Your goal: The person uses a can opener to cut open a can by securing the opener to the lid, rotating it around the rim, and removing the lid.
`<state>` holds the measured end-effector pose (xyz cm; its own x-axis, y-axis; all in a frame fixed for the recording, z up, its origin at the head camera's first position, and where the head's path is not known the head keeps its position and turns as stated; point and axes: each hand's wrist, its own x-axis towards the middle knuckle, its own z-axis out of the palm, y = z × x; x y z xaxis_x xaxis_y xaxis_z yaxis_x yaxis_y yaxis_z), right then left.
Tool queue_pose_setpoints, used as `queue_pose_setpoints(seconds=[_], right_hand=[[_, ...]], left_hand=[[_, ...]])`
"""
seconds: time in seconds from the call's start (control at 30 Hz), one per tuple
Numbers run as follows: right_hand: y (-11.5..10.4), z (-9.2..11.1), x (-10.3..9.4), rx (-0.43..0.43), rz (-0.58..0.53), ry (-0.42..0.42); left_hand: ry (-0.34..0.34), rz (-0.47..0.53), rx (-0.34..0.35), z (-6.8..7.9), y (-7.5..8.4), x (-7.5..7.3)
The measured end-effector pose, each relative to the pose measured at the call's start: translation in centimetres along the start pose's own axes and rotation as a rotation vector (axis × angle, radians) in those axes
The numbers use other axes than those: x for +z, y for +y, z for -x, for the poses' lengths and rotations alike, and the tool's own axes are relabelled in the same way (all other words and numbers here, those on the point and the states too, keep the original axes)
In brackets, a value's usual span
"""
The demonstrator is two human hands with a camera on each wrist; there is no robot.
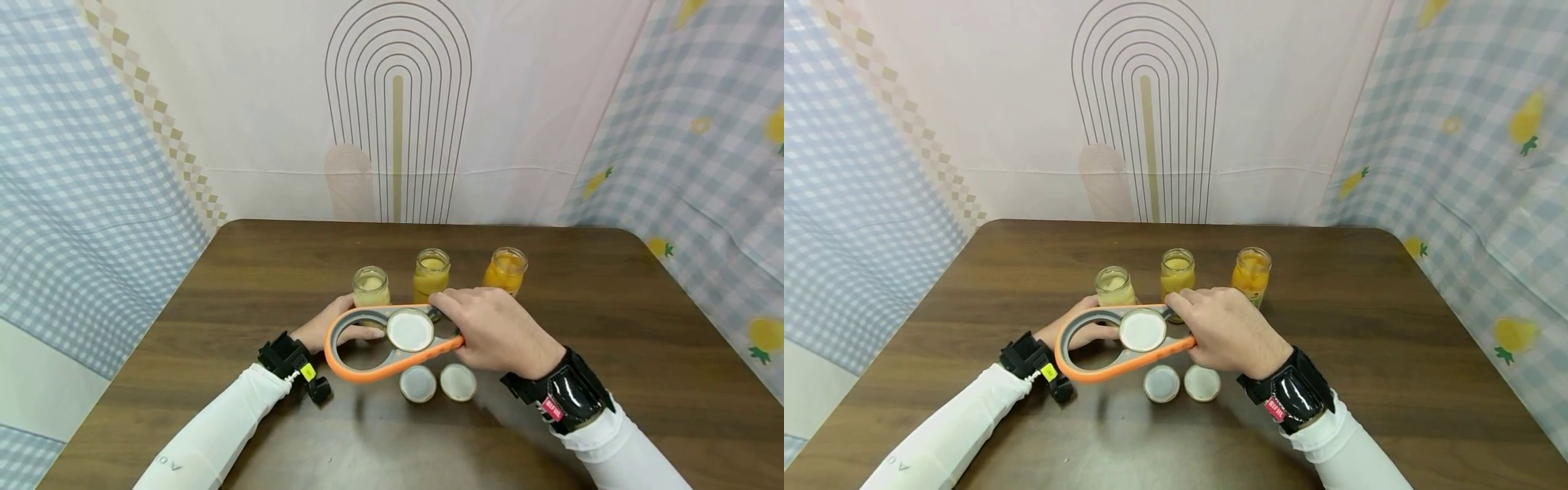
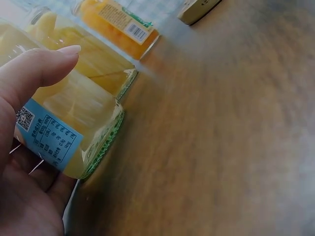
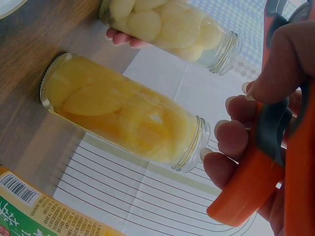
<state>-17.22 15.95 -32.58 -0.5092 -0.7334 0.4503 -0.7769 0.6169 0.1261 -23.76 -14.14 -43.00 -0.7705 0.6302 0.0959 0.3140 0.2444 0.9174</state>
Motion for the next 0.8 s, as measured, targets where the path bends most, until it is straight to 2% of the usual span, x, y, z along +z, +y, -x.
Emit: queue_pose_setpoints(seconds=[0.13, 0.3, 0.57, 0.8], right_hand=[[0.0, 0.0, 0.0, -0.003, 0.005, 0.000], [0.0, 0.1, 0.1, -0.003, 0.004, -0.006], [0.1, 0.2, 0.2, -0.005, 0.005, -0.007], [0.0, 0.2, 0.2, -0.007, 0.005, -0.011]], left_hand=[[-0.004, 0.021, -0.021, -0.3, -0.1, -0.1], [0.017, -0.013, -0.045, -0.7, -0.2, -0.3], [0.010, 0.002, -0.047, -1.2, -0.2, -0.4], [0.041, -0.007, -0.028, -1.7, -0.3, -0.5]])
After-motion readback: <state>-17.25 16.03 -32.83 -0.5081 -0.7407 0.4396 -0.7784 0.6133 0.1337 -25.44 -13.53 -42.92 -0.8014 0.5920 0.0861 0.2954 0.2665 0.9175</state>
